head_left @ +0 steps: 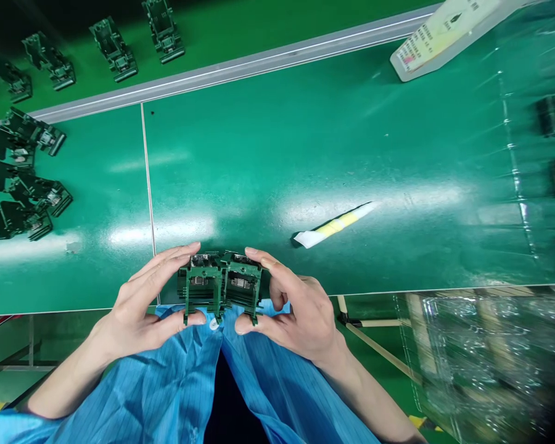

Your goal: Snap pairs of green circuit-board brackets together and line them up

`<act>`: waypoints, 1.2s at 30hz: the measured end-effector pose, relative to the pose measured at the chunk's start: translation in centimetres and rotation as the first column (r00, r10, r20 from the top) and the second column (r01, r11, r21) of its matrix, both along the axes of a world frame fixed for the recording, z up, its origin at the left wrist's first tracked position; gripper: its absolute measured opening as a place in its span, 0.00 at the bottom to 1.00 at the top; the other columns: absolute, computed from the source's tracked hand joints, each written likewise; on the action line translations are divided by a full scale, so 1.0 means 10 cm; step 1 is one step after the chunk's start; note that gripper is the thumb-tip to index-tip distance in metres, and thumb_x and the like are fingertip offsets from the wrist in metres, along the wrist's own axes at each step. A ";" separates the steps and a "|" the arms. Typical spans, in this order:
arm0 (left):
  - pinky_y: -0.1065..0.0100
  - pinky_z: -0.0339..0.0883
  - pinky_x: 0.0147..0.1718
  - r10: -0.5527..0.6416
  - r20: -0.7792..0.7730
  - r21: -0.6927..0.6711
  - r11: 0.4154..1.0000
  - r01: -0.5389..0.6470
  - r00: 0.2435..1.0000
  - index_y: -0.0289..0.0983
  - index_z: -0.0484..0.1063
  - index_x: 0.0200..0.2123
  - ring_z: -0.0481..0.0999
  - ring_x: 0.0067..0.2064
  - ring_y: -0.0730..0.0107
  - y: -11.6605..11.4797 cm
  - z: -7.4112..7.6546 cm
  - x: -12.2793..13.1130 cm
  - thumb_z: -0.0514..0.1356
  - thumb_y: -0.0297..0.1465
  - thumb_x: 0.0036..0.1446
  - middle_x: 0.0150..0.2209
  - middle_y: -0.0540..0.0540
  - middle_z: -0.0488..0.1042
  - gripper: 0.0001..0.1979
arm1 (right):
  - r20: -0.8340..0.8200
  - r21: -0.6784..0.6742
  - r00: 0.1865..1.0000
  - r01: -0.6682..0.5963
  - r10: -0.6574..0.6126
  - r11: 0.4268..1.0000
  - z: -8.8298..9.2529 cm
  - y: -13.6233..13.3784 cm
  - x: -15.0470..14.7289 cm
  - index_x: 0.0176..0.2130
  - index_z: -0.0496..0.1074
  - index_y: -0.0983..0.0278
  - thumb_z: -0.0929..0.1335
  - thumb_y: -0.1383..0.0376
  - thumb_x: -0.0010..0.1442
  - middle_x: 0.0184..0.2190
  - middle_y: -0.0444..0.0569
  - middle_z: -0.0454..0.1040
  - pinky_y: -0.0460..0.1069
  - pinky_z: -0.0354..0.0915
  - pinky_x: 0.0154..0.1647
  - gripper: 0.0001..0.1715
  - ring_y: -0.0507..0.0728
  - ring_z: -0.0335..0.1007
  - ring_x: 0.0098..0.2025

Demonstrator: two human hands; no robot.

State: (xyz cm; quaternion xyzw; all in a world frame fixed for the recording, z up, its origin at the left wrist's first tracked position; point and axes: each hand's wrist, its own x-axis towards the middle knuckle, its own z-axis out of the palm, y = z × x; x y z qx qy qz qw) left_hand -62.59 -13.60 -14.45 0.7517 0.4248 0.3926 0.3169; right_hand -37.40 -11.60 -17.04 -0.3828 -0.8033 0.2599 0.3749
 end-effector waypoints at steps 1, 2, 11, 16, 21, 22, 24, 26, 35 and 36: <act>0.51 0.74 0.56 0.000 0.009 -0.016 1.000 0.000 1.000 0.38 0.60 0.66 0.73 0.61 0.50 0.00 -0.01 0.00 0.71 0.28 0.51 0.60 0.32 0.72 0.40 | 0.000 0.007 1.000 0.001 -0.001 1.000 0.00 0.00 0.00 0.70 0.52 0.63 0.67 0.46 0.64 0.55 0.63 0.75 0.51 0.80 0.33 0.45 0.60 0.82 0.39; 0.52 0.73 0.57 0.000 0.021 -0.030 1.000 0.001 1.000 0.38 0.60 0.65 0.73 0.61 0.51 -0.01 -0.02 -0.01 0.71 0.28 0.51 0.60 0.33 0.72 0.40 | -0.003 0.020 1.000 0.003 -0.003 1.000 0.01 0.00 0.00 0.70 0.51 0.63 0.67 0.46 0.64 0.55 0.63 0.75 0.51 0.80 0.33 0.46 0.60 0.82 0.39; 0.52 0.72 0.59 0.023 0.094 -0.124 0.992 -0.011 0.995 0.40 0.62 0.65 0.73 0.61 0.51 -0.02 -0.09 -0.01 0.72 0.30 0.50 0.60 0.33 0.72 0.40 | -0.021 0.065 1.000 -0.008 0.010 0.998 0.06 0.03 -0.02 0.71 0.50 0.62 0.70 0.48 0.62 0.45 0.57 0.81 0.51 0.81 0.33 0.49 0.60 0.82 0.38; 0.51 0.72 0.59 0.016 0.096 -0.121 0.993 -0.004 0.995 0.40 0.61 0.65 0.72 0.62 0.52 -0.03 -0.09 -0.03 0.71 0.29 0.51 0.60 0.33 0.72 0.39 | -0.001 0.060 1.000 -0.011 0.011 0.998 0.07 0.03 -0.03 0.71 0.49 0.62 0.69 0.47 0.63 0.43 0.56 0.81 0.51 0.81 0.33 0.49 0.60 0.82 0.39; 0.53 0.71 0.60 0.016 0.091 -0.129 0.992 -0.004 0.996 0.40 0.61 0.65 0.72 0.62 0.54 -0.02 -0.08 -0.01 0.71 0.28 0.51 0.60 0.35 0.72 0.40 | 0.015 0.028 1.000 0.004 -0.005 1.000 0.09 0.01 -0.03 0.69 0.54 0.63 0.68 0.46 0.62 0.42 0.56 0.81 0.50 0.80 0.36 0.46 0.60 0.81 0.42; 0.53 0.71 0.59 0.016 0.092 -0.127 0.992 -0.004 0.996 0.40 0.61 0.65 0.72 0.62 0.54 -0.02 -0.08 -0.01 0.72 0.28 0.51 0.60 0.35 0.73 0.40 | 0.013 0.026 1.000 0.005 -0.005 1.000 0.09 0.01 -0.03 0.69 0.54 0.64 0.68 0.46 0.63 0.41 0.55 0.81 0.50 0.79 0.36 0.45 0.60 0.81 0.41; 0.54 0.71 0.59 0.018 0.098 -0.118 0.993 -0.006 0.995 0.39 0.62 0.65 0.73 0.61 0.54 -0.02 -0.07 -0.01 0.72 0.29 0.50 0.59 0.35 0.73 0.39 | 0.013 0.011 1.000 0.004 -0.005 1.000 0.10 0.01 -0.02 0.68 0.56 0.63 0.68 0.45 0.63 0.38 0.53 0.81 0.50 0.78 0.33 0.44 0.58 0.81 0.37; 0.54 0.71 0.60 0.026 0.093 -0.138 0.990 -0.013 0.995 0.39 0.63 0.64 0.73 0.61 0.54 -0.01 -0.07 -0.02 0.72 0.29 0.51 0.59 0.35 0.73 0.38 | 0.029 -0.040 1.000 0.010 -0.008 0.999 0.11 0.02 -0.02 0.66 0.59 0.63 0.68 0.44 0.62 0.34 0.50 0.80 0.49 0.76 0.30 0.42 0.56 0.78 0.31; 0.56 0.76 0.53 0.120 0.103 -0.340 0.937 -0.079 0.987 0.39 0.69 0.57 0.79 0.54 0.56 0.22 -0.20 0.04 0.70 0.36 0.53 0.55 0.38 0.77 0.28 | 0.145 -0.324 0.989 0.061 -0.015 0.944 0.18 0.26 -0.06 0.60 0.64 0.70 0.71 0.50 0.61 0.20 0.37 0.68 0.47 0.68 0.24 0.37 0.51 0.64 0.20; 0.55 0.76 0.54 0.127 0.099 -0.352 0.932 -0.085 0.987 0.39 0.69 0.56 0.79 0.55 0.56 0.25 -0.20 0.05 0.70 0.36 0.53 0.55 0.38 0.77 0.28 | 0.163 -0.322 0.986 0.066 -0.013 0.944 0.19 0.28 -0.06 0.61 0.63 0.70 0.72 0.51 0.61 0.21 0.38 0.69 0.48 0.69 0.27 0.38 0.51 0.65 0.21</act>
